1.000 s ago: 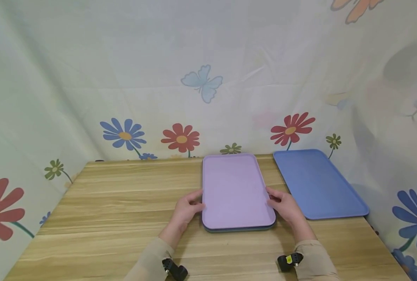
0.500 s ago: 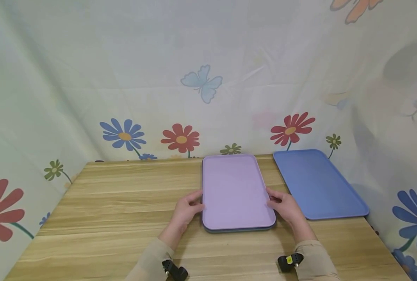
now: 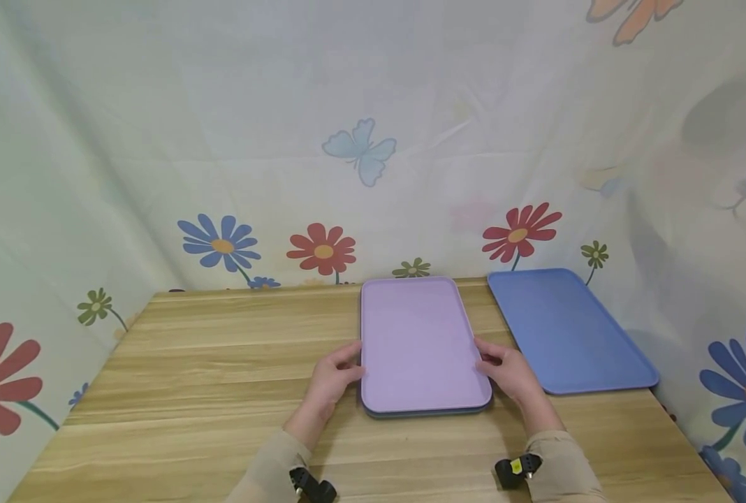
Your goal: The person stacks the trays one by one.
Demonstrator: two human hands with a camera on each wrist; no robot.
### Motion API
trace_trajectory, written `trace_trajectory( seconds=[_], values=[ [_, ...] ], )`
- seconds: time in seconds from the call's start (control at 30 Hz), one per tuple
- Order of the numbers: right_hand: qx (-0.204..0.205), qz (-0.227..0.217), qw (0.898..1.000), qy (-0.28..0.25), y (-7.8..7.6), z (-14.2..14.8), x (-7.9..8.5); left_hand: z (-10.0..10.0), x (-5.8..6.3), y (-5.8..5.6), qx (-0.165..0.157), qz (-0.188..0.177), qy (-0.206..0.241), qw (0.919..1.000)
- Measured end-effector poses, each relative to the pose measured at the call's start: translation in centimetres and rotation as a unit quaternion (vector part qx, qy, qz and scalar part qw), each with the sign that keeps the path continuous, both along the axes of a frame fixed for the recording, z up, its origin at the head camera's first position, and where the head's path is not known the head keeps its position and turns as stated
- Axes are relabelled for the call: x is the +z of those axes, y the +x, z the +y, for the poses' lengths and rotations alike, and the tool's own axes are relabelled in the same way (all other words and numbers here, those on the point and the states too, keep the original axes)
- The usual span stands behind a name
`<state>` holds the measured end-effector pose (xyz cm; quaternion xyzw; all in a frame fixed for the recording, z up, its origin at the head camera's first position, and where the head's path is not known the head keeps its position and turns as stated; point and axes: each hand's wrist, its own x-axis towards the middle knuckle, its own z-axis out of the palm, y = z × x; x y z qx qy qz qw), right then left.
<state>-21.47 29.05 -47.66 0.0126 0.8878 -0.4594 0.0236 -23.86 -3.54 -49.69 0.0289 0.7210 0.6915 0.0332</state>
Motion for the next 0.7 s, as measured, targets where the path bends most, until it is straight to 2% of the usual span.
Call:
trace_trajectory(
  seconds=[0.37,0.7],
  values=[
    [0.009,0.016,1.000,0.002,-0.14,-0.11,0.00,-0.02,0.04,0.03,0.012,-0.015,-0.003,0.9998],
    [0.010,0.011,1.000,0.000,-0.10,0.11,0.09,0.07,0.04,0.02,0.016,-0.005,-0.029,0.9994]
  ],
)
